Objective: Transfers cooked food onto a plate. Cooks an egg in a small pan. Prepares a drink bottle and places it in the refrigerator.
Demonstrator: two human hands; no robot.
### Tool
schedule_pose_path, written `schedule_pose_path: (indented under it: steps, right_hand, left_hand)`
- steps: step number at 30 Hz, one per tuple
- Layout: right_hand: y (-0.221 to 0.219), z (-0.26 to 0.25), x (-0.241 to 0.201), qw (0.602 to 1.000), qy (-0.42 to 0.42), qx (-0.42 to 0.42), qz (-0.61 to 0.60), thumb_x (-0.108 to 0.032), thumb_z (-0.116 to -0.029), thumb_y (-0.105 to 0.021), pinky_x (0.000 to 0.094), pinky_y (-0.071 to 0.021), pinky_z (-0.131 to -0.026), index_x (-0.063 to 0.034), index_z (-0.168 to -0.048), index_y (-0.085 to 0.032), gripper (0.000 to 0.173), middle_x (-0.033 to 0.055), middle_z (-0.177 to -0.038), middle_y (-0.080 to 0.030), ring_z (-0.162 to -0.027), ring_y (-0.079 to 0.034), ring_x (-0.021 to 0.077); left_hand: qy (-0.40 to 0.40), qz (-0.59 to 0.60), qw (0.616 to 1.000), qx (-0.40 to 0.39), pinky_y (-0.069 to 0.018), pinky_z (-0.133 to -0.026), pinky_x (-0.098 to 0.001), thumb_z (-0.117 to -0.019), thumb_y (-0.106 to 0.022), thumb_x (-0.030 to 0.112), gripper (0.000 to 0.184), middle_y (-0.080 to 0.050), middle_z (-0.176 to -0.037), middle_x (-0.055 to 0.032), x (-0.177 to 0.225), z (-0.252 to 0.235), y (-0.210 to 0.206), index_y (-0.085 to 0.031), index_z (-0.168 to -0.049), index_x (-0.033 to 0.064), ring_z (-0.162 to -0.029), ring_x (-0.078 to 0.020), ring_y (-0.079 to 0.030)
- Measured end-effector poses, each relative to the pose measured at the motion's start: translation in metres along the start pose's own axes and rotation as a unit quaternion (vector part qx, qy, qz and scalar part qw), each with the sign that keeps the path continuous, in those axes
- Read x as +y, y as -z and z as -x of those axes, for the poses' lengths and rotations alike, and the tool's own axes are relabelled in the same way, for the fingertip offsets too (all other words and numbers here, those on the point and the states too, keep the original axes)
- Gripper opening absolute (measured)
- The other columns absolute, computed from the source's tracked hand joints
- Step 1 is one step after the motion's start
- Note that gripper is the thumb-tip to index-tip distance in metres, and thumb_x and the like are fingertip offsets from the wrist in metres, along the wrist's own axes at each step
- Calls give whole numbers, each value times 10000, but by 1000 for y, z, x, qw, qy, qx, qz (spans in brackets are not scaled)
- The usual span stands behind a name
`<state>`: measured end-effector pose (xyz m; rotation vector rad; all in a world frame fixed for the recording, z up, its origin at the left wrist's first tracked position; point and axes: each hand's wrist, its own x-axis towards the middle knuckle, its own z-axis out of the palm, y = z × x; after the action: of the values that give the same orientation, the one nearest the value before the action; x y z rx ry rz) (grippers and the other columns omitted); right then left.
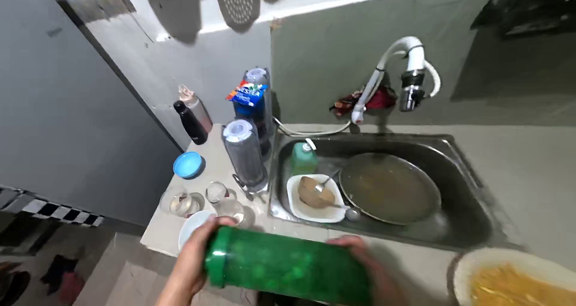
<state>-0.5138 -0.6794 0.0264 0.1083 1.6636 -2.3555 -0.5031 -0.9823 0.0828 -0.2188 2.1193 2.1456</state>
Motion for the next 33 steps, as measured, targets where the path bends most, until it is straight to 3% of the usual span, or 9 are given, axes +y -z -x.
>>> schedule_pose_path:
  steps: [2, 5, 9, 14, 18, 23, 27, 31, 33]
  right_hand:
    - [16, -4, 9, 999, -36, 16, 1, -253, -1065, -360, 320, -613, -822, -110, -1118, -624, 304, -11, -1013, -733, -939, -705, 99]
    - [108, -14, -14, 985, -96, -132, 64, -237, -1038, -331, 284, -566, -910, -241, -1124, -684, 363, -85, -1129, -748, -1051, -682, 47]
    - [-3, 19, 17, 980, -162, 34, 108, -196, -1061, -342, 314, -568, -828, -49, -1217, -549, 298, -3, -1032, -643, -929, -643, 77]
    - [92, 1, -7, 975, -198, -49, 89, -250, -1037, -367, 283, -585, -851, -239, -1096, -657, 296, -96, -1055, -746, -986, -690, 39]
    - [-9, 12, 19, 968, -201, 27, 150, -223, -1032, -383, 315, -570, -780, -90, -1198, -558, 275, -21, -1020, -628, -905, -639, 80]
    - [82, -8, -28, 955, -239, 5, 176, -253, -1017, -444, 310, -586, -797, -217, -1105, -648, 226, -81, -1027, -733, -937, -686, 65]
    - [-20, 6, 11, 948, -255, -23, 190, -209, -1049, -399, 327, -562, -808, -45, -1267, -513, 296, 22, -1080, -606, -935, -626, 97]
    - [80, -4, -5, 956, -241, 47, 160, -268, -1014, -444, 331, -603, -743, -190, -1104, -649, 238, -45, -983, -725, -881, -695, 94]
    - [100, 5, -49, 979, -129, 2, 158, -287, -1027, -441, 286, -575, -847, -260, -1052, -674, 235, -99, -1043, -736, -979, -684, 55]
  left_hand:
    - [45, 46, 997, 31, -580, -845, -318, -1062, -287, 277, 445, -715, -1078, -18, -20, 8, -18, -674, -1125, 67, -962, -99, -678]
    - [82, 112, 987, 79, -528, -931, -352, -1084, -311, 179, 418, -661, -1141, -109, -50, 15, -91, -637, -1213, -48, -1020, -136, -631]
    - [166, 128, 977, 39, -591, -819, -336, -1033, -342, 209, 366, -728, -1067, -31, -68, 40, 8, -671, -1131, 82, -948, -127, -697]
    - [138, 129, 980, 69, -532, -914, -334, -1079, -324, 172, 394, -649, -1136, -98, -76, 37, -80, -611, -1232, -50, -1005, -120, -622]
    - [201, 177, 962, 60, -587, -837, -336, -1021, -358, 210, 336, -725, -1081, -29, -93, 60, 10, -663, -1107, 97, -982, -133, -693]
    - [201, 227, 948, 101, -580, -812, -346, -1076, -327, 213, 382, -679, -1003, -60, -105, 47, -91, -621, -1191, -3, -893, -130, -663]
    - [232, 219, 943, 93, -590, -833, -328, -1015, -343, 205, 351, -732, -1068, 4, -113, 77, 11, -681, -1088, 145, -980, -113, -694]
    - [240, 193, 949, 70, -584, -820, -366, -1089, -346, 216, 355, -676, -1056, -64, -91, 43, -77, -614, -1226, 28, -925, -147, -669]
    - [119, 146, 982, 19, -542, -888, -287, -1071, -344, 192, 368, -643, -1089, -52, -58, 34, -93, -625, -1172, -23, -991, -78, -625]
